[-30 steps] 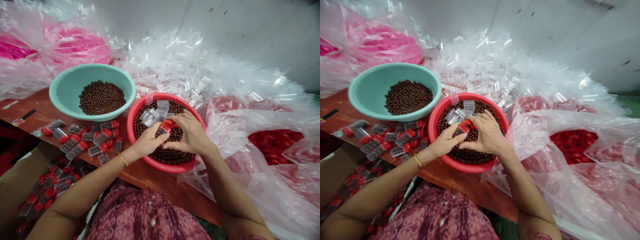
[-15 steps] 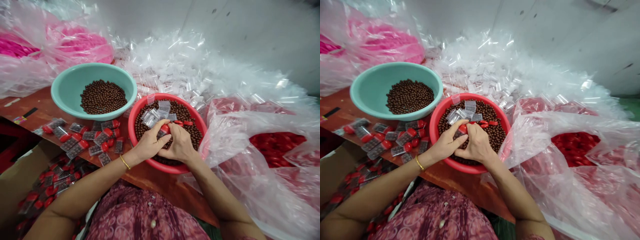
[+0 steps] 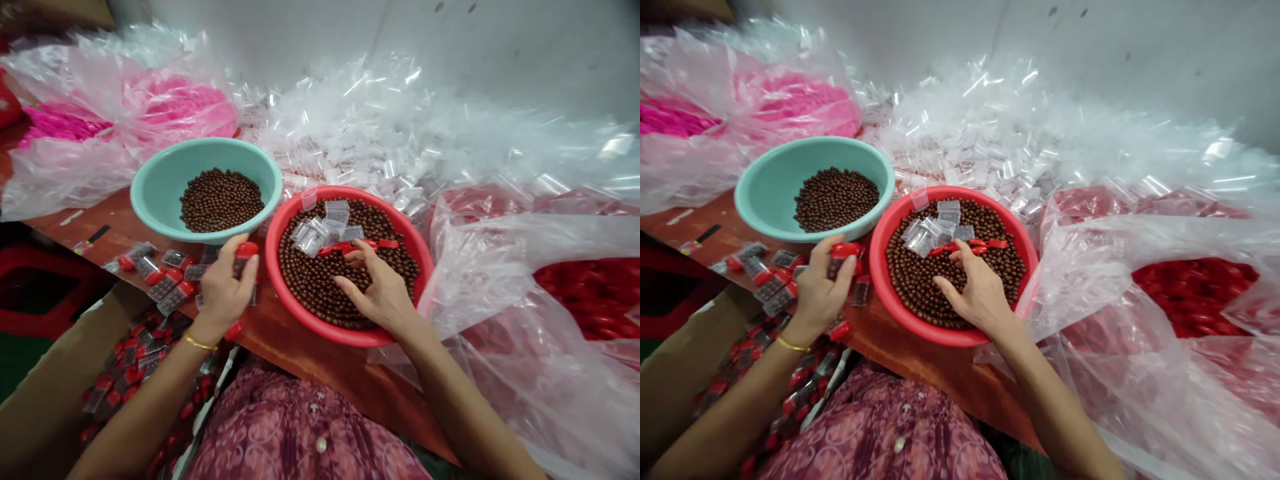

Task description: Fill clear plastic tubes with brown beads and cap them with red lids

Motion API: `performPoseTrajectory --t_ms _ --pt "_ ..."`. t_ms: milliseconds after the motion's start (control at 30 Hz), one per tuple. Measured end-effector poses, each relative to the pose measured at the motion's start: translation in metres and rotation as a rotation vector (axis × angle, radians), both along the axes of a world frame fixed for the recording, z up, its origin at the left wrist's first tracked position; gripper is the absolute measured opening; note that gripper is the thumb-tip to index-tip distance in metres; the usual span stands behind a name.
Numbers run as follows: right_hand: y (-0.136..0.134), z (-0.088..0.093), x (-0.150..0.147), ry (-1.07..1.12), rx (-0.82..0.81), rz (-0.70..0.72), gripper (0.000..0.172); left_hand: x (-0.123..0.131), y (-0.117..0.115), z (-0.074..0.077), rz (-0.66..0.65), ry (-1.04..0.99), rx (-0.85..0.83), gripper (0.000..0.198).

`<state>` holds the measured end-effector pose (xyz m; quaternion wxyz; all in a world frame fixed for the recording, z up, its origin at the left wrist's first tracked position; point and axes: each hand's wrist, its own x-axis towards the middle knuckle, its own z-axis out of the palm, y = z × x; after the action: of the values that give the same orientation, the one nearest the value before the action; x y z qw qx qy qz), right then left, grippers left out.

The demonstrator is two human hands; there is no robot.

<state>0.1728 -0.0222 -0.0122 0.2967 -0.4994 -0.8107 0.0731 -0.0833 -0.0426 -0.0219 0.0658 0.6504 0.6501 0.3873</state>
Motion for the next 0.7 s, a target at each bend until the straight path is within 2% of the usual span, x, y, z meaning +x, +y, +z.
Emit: performPoseTrajectory --t_ms 33,100,200,267,333,500,600,700 --pt "0.000 -0.001 0.002 0.030 -0.054 -0.020 0.055 -0.016 -0.002 -0.008 0.030 0.141 -0.034 0.044" --pt "0.002 -0.001 0.003 0.077 -0.140 -0.020 0.045 -0.041 -0.005 -0.024 0.002 0.416 -0.088 0.042" --pt "0.005 0.002 0.003 0.081 -0.195 0.027 0.036 -0.060 -0.012 -0.040 -0.047 0.672 -0.100 0.035" --pt "0.005 0.003 0.004 0.062 -0.219 0.046 0.033 -0.057 -0.018 -0.043 -0.025 0.714 -0.081 0.033" --pt "0.004 0.002 0.006 0.048 -0.234 0.046 0.033 -0.048 -0.021 -0.043 -0.070 0.695 -0.084 0.038" --pt "0.003 -0.002 0.008 -0.021 -0.260 0.044 0.033 -0.027 -0.013 -0.048 -0.395 0.625 -0.225 0.044" --pt "0.003 -0.002 0.007 -0.038 -0.291 0.056 0.031 -0.031 -0.011 -0.049 -0.443 0.662 -0.268 0.038" --pt "0.002 -0.002 0.008 -0.049 -0.308 0.061 0.030 -0.050 -0.022 -0.049 -0.436 0.729 -0.241 0.031"
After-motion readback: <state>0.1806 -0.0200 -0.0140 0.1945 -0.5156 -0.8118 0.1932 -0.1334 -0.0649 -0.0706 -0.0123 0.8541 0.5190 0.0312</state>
